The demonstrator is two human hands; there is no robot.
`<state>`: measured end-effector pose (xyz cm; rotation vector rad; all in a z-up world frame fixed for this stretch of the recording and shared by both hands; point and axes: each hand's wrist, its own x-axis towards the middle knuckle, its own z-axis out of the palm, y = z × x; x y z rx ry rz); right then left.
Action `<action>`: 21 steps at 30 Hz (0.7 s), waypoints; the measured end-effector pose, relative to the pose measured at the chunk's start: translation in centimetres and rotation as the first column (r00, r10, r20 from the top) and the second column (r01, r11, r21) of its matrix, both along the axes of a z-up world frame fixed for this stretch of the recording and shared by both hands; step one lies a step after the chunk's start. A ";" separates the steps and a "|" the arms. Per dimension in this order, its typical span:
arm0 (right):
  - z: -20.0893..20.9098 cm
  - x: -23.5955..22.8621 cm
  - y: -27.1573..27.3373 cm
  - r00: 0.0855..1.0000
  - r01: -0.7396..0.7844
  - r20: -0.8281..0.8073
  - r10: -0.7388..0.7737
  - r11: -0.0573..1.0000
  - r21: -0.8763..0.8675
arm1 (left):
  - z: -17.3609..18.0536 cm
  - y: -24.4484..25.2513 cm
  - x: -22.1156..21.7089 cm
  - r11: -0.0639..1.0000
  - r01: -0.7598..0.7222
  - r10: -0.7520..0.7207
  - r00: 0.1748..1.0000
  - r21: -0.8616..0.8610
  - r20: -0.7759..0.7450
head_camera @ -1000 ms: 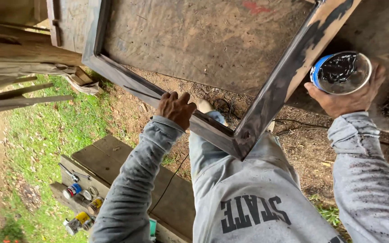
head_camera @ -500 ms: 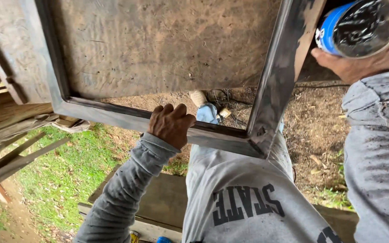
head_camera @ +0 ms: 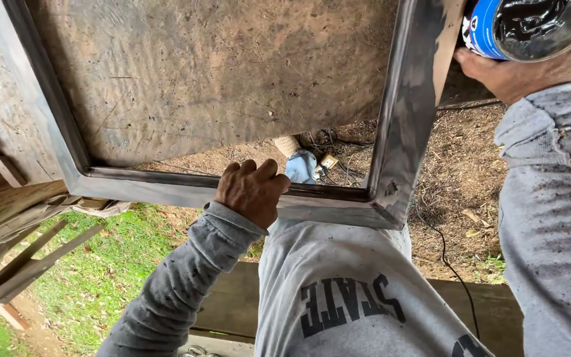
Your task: Applying black putty to the joints of a frame using a putty knife.
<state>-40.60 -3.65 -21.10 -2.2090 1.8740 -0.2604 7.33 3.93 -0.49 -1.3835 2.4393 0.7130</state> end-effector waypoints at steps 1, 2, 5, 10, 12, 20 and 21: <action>0.1 -0.1 0.0 1.000 -0.007 0.026 0.008 1.000 -0.014 | 0.1 0.0 -0.1 1.000 -0.012 0.012 1.000 0.007 -0.004; 0.1 -0.1 0.0 0.999 -0.014 0.051 0.016 1.000 -0.028 | 0.3 -0.1 -0.1 1.000 -0.023 0.023 1.000 0.015 -0.008; 1.5 0.4 -0.3 0.995 -0.023 0.096 0.024 1.000 -0.015 | -0.4 0.6 0.4 0.999 -0.029 0.029 0.999 0.022 -0.013; -0.9 -0.4 0.3 0.998 -0.049 -0.040 0.047 0.996 -0.070 | 0.3 -0.2 0.1 0.999 -0.035 0.035 0.999 0.003 -0.027; -1.2 -0.6 0.5 0.997 -0.053 -0.064 0.047 0.995 -0.090 | 0.3 -0.5 0.1 0.999 -0.046 0.046 0.998 -0.001 -0.050; -0.9 -0.5 0.4 0.990 -0.098 0.097 0.106 0.991 -0.086 | -0.3 -0.4 0.6 0.997 -0.033 0.037 0.997 0.064 -0.062; -0.8 -0.5 0.4 0.990 -0.098 0.096 0.105 0.992 -0.084 | -0.2 -0.5 0.7 0.997 -0.033 0.037 0.997 0.066 -0.064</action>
